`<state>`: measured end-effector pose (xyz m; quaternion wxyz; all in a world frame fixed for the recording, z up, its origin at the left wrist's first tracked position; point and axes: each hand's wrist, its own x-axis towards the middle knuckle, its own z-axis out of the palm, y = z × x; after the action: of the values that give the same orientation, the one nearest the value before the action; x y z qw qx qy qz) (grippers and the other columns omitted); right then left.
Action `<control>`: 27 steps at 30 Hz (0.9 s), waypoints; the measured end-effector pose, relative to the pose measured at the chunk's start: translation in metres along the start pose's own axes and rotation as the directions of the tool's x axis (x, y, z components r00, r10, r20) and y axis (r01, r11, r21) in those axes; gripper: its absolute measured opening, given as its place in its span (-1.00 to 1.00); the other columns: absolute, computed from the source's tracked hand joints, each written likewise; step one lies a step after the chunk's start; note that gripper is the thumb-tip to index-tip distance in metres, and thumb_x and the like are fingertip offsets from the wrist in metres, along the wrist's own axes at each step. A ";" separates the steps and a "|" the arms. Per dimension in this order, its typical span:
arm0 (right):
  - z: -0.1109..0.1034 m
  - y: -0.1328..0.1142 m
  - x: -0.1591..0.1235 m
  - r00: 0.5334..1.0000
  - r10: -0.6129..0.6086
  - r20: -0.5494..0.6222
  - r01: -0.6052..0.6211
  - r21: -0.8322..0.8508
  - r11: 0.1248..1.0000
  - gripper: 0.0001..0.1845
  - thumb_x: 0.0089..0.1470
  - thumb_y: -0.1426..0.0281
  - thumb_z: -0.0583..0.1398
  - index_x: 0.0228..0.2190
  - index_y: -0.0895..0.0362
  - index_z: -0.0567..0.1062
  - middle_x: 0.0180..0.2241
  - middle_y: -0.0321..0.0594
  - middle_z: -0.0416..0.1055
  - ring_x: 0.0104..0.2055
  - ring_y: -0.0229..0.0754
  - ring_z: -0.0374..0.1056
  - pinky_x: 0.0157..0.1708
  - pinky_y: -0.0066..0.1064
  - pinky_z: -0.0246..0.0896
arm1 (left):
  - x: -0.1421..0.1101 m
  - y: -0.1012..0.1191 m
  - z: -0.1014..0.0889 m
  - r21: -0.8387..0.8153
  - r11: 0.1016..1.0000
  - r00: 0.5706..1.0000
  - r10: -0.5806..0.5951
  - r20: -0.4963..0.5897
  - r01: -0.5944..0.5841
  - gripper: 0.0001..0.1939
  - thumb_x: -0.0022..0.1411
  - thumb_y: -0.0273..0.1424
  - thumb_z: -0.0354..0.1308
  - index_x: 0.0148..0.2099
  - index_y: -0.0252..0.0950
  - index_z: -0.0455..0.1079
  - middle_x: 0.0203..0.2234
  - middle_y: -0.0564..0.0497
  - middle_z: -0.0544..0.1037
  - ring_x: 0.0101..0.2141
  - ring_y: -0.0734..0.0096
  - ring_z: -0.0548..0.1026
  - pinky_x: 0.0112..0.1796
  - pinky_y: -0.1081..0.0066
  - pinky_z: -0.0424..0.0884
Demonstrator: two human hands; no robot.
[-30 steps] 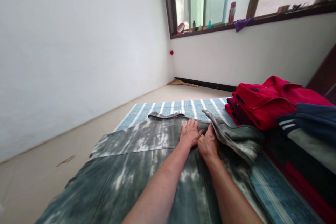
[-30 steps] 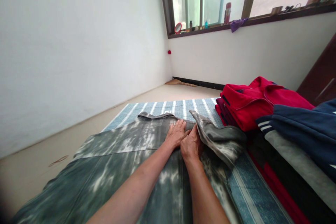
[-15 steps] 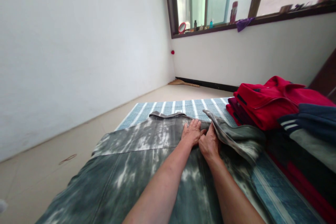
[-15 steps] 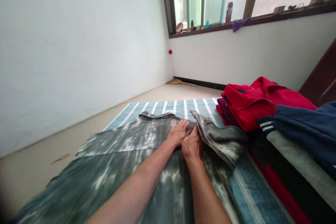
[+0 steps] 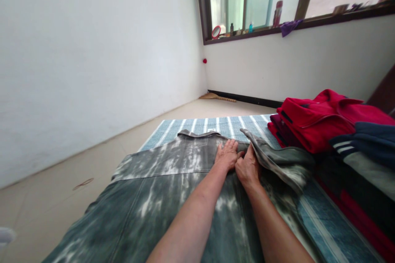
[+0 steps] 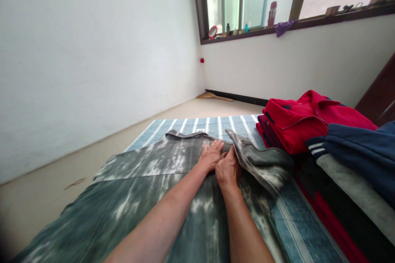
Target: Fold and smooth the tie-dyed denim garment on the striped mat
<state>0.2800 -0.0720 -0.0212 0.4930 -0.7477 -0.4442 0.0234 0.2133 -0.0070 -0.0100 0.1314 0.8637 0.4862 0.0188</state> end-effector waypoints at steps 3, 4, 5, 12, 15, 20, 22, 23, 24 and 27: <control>0.002 0.003 -0.001 1.000 -0.011 -0.005 0.011 0.005 1.000 -0.40 -0.02 0.44 -0.02 0.10 0.31 0.17 0.06 0.19 0.25 0.11 0.11 0.19 0.07 -0.11 0.05 | 0.000 0.000 0.000 -0.002 1.000 1.000 0.002 -0.004 -0.002 -0.36 0.35 -0.07 -0.32 0.34 -0.30 -0.07 0.34 -0.03 -0.12 0.31 0.26 -0.19 0.24 0.00 -0.28; 0.003 0.004 -0.001 1.000 -0.012 -0.003 0.012 0.005 1.000 -0.39 -0.03 0.45 0.00 0.10 0.32 0.17 0.05 0.19 0.26 0.09 0.11 0.20 0.07 -0.12 0.04 | 0.000 0.000 0.000 -0.003 1.000 1.000 0.002 -0.003 -0.002 -0.36 0.35 -0.07 -0.32 0.34 -0.30 -0.07 0.34 -0.04 -0.12 0.31 0.25 -0.19 0.24 0.00 -0.28; 0.003 0.004 0.000 1.000 -0.014 0.000 0.014 0.004 1.000 -0.38 -0.05 0.45 0.00 0.10 0.32 0.17 0.03 0.19 0.27 0.08 0.11 0.21 0.07 -0.12 0.05 | 0.001 0.000 0.000 -0.005 1.000 1.000 0.001 0.000 -0.001 -0.36 0.35 -0.07 -0.32 0.35 -0.30 -0.07 0.34 -0.04 -0.12 0.31 0.24 -0.19 0.24 0.00 -0.28; 0.006 0.006 0.001 1.000 -0.006 -0.006 0.006 -0.007 1.000 -0.42 -0.06 0.48 0.00 0.05 0.31 0.22 -0.05 0.15 0.32 0.00 0.10 0.27 0.01 -0.15 0.10 | 0.001 0.000 0.002 -0.014 1.000 1.000 0.008 -0.013 -0.008 -0.36 0.35 -0.08 -0.29 0.34 -0.32 -0.06 0.34 -0.05 -0.10 0.31 0.18 -0.18 0.24 0.00 -0.28; 0.007 0.007 0.001 1.000 -0.004 -0.001 0.004 -0.005 1.000 -0.42 -0.07 0.49 0.00 0.05 0.31 0.22 -0.11 0.09 0.35 -0.07 0.05 0.31 -0.02 -0.20 0.12 | 0.000 0.000 0.002 -0.004 1.000 1.000 0.011 -0.012 -0.011 -0.36 0.34 -0.09 -0.28 0.34 -0.31 -0.06 0.34 -0.04 -0.11 0.31 0.20 -0.18 0.24 0.00 -0.27; 0.005 0.007 0.001 1.000 -0.008 0.011 0.008 -0.015 1.000 -0.40 -0.04 0.48 0.00 0.09 0.32 0.17 -0.12 0.07 0.34 -0.09 0.03 0.30 -0.03 -0.22 0.11 | 0.000 0.000 0.002 0.000 1.000 0.999 0.021 -0.026 -0.021 -0.38 0.34 -0.07 -0.26 0.34 -0.25 -0.04 0.34 -0.04 -0.08 0.31 0.18 -0.16 0.24 -0.01 -0.24; 0.004 0.006 0.001 1.000 -0.003 0.021 0.003 -0.018 1.000 -0.41 -0.04 0.49 0.01 0.09 0.31 0.17 -0.14 0.05 0.36 -0.12 0.02 0.32 -0.05 -0.23 0.13 | 0.001 -0.001 0.003 -0.002 1.000 0.999 0.021 -0.031 -0.021 -0.39 0.33 -0.07 -0.25 0.33 -0.22 -0.03 0.34 -0.03 -0.07 0.31 0.16 -0.15 0.24 -0.01 -0.23; 0.003 0.006 0.001 1.000 0.000 0.028 0.001 -0.020 1.000 -0.41 -0.04 0.49 0.02 0.08 0.31 0.18 -0.16 0.05 0.36 -0.13 0.02 0.32 -0.06 -0.23 0.13 | 0.001 -0.001 0.003 -0.001 1.000 0.999 0.020 -0.031 -0.020 -0.39 0.33 -0.07 -0.25 0.33 -0.21 -0.03 0.34 -0.03 -0.07 0.31 0.16 -0.15 0.24 -0.01 -0.24; 0.002 0.006 0.002 0.999 0.002 0.037 -0.001 -0.022 1.000 -0.42 -0.04 0.48 0.03 0.07 0.31 0.19 -0.17 0.04 0.37 -0.15 0.02 0.33 -0.06 -0.24 0.13 | 0.002 -0.001 0.004 0.000 1.000 0.999 0.017 -0.028 -0.017 -0.39 0.33 -0.07 -0.25 0.33 -0.22 -0.03 0.34 -0.03 -0.07 0.31 0.17 -0.16 0.24 -0.01 -0.24; 0.001 0.008 0.004 0.998 -0.004 0.067 0.005 -0.020 1.000 -0.45 -0.04 0.50 0.07 0.04 0.29 0.22 -0.18 0.02 0.37 -0.14 0.01 0.33 -0.06 -0.26 0.13 | 0.003 -0.002 0.004 0.004 1.000 1.000 0.012 -0.018 -0.012 -0.37 0.34 -0.07 -0.26 0.34 -0.25 -0.05 0.34 -0.03 -0.09 0.31 0.17 -0.18 0.24 -0.01 -0.26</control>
<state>0.2869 -0.0699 -0.0262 0.4706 -0.7504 -0.4622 0.0429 0.2141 -0.0050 -0.0149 0.1252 0.8667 0.4822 0.0264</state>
